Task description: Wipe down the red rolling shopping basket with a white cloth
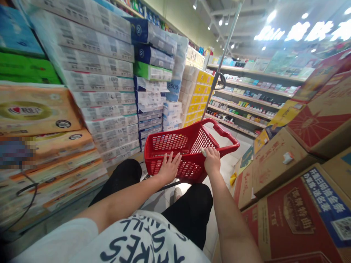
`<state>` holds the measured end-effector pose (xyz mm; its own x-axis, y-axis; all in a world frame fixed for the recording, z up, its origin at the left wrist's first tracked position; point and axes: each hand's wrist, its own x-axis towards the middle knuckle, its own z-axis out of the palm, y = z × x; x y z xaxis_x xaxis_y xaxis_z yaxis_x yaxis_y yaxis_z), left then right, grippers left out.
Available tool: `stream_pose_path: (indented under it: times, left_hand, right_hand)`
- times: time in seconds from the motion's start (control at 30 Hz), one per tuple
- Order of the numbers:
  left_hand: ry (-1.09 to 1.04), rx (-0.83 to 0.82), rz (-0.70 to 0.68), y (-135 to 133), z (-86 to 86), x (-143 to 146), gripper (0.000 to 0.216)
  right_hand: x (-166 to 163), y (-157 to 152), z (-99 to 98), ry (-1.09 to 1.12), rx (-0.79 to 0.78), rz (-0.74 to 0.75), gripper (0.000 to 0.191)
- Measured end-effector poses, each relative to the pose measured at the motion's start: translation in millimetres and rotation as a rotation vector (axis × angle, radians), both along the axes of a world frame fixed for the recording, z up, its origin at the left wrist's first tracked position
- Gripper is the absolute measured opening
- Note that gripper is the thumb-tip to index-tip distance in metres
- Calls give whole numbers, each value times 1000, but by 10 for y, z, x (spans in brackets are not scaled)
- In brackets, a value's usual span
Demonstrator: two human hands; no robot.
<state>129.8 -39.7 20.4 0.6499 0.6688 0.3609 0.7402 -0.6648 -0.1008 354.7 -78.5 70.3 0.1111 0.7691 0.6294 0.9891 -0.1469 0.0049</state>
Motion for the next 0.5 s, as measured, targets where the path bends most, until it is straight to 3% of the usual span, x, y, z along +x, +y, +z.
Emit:
stream_pose_path:
  times: [0.2,0.4,0.5]
  left_hand:
    - [22,9,-88,41,88,244,65]
    - [15,-53,-83,26,141,266,72]
    - [16,-77,-87,15,178,235,71]
  right_hand:
    - [-142,30,50,-166,-171,249,48]
    - [280,-100,112,-71,-23,-70,52]
    - [227,-99,83,-150,-107,61,52]
